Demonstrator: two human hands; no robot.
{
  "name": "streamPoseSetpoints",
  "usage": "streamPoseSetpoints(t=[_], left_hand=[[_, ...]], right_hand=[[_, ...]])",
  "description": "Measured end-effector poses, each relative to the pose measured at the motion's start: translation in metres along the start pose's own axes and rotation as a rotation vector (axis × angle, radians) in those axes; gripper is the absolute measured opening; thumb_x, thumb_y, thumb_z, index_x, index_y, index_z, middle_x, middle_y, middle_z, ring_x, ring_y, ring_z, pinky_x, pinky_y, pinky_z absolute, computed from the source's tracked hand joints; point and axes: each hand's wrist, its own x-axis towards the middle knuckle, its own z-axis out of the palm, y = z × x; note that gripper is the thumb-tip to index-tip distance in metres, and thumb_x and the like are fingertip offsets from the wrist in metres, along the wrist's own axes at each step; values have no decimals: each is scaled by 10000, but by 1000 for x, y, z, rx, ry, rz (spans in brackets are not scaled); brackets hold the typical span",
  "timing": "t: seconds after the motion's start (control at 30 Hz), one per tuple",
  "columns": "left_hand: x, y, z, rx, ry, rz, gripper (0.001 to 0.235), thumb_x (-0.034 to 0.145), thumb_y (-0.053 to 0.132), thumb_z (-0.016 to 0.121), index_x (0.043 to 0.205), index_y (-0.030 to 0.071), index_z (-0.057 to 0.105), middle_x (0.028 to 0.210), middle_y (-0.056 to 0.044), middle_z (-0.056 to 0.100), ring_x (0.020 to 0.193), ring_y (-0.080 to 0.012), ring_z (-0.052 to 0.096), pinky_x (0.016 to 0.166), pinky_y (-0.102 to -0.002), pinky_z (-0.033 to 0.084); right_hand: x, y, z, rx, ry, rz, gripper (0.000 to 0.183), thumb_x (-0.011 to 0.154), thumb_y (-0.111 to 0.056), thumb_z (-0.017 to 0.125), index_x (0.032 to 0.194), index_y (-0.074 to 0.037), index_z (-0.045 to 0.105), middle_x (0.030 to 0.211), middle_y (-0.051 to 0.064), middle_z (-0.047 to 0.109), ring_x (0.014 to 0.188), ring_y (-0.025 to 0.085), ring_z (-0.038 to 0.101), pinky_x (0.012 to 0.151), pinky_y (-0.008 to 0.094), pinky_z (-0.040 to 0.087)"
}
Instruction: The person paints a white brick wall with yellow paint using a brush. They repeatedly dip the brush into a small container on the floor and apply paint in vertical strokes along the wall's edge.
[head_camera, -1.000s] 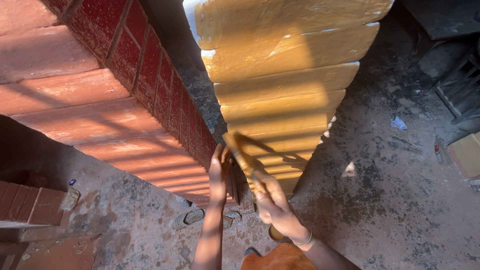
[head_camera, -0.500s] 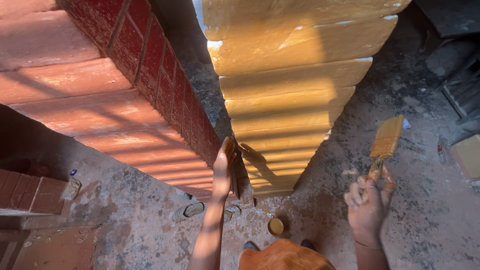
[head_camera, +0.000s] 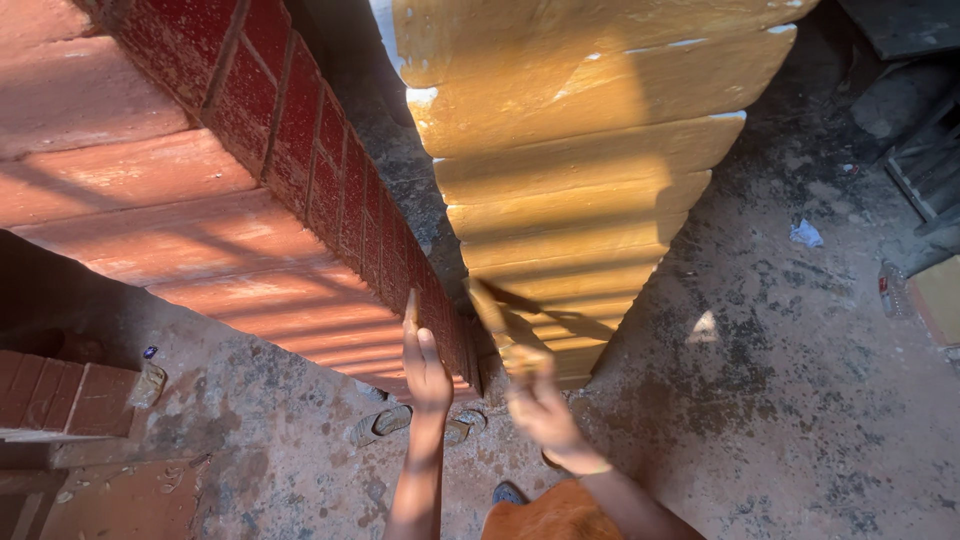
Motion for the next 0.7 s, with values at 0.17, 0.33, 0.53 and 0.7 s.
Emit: streamPoseSetpoints(t=[0.17,0.33,0.53,0.7], left_hand=[[2,4,8,-45,-104,-35,599,1126,325,303,1539,-105,360,1611,-255,408,1528,-349,366,1263,-418,251],[7,14,34,-183,-297,-21,614,1131,308,305,1588,-98,250,1664,-243,314,1560,-325,293,1269,-391,221],[16,21,23,-216,-403,-122,614,1127,321,310,1597,-69,245,1668,-229,326,1560,-288,284,1263,-361,204],[17,15,23,-117,-396,-184,630,1111,351,310,1585,-62,281,1648,-215,360,1540,-275,318,1247,-357,219]], right_hand=[[-39,-72,-38,-128,470,-266,360,1049,-186,452,1399,-258,404,814,-29,475,516,50,393,370,216,311],[-61,-93,-48,-148,834,-349,414,1037,-128,478,1404,-280,363,836,-34,493,526,25,422,396,174,361],[-12,0,-53,-697,667,-510,416,1001,-15,548,1392,-92,431,1092,58,477,565,75,485,440,241,429],[-4,80,-39,-603,135,-228,403,1118,27,569,1464,-51,378,1227,106,512,909,86,458,741,241,442]])
